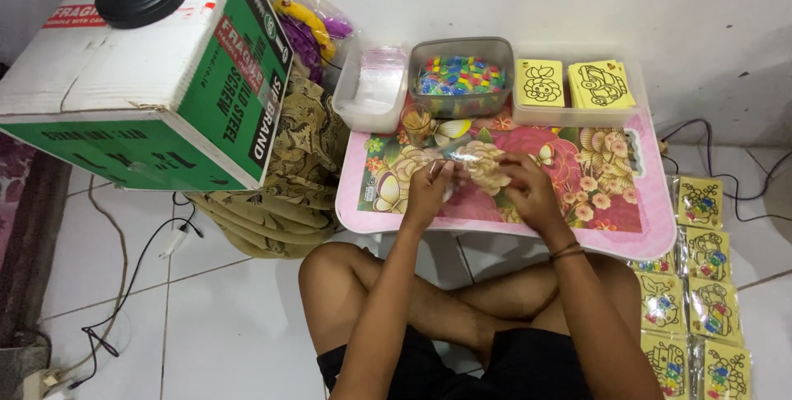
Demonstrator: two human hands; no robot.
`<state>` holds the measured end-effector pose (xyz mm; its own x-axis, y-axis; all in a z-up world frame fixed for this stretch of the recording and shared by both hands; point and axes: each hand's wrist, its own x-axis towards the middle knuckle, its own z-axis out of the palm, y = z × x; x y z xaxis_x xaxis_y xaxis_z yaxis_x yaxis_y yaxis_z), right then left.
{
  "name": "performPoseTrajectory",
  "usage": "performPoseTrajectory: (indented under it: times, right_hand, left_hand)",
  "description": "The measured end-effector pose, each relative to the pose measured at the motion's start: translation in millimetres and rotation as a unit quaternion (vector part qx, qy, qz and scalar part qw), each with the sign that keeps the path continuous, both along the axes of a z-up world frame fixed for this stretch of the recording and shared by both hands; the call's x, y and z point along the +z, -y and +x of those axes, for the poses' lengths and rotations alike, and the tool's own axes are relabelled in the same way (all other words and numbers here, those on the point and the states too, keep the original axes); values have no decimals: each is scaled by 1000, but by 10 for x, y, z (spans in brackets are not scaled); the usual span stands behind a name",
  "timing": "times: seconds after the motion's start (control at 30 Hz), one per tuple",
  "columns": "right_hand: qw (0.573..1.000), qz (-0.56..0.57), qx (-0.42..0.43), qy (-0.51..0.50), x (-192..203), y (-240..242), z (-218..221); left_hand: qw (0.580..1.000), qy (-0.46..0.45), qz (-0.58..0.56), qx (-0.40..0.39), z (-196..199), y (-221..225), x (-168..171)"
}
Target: The person puts several small colored stickers onto a yellow card with a drawing and then slides the card into a clear plastic bag.
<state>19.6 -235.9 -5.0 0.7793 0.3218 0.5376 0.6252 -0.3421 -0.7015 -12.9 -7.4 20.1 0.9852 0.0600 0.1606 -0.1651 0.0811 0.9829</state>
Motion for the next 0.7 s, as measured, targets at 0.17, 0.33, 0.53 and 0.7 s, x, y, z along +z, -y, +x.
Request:
performPoseTrajectory:
  times: [0.17, 0.33, 0.53, 0.7]
  right_hand:
    - [964, 141, 53, -221, 415, -42, -176]
    - [971, 103, 61, -207, 407, -29, -202]
    - [957, 179, 63, -219, 306, 24, -155]
    - [950, 242, 39, -195, 184, 32, -90]
  left_hand:
    - [996, -31, -19, -78, 1, 47, -128]
    - [991, -30, 16, -130, -77, 33, 2]
    - [989, 3, 58, -137, -50, 47, 51]
    - [986, 17, 123, -110, -16, 23, -36]
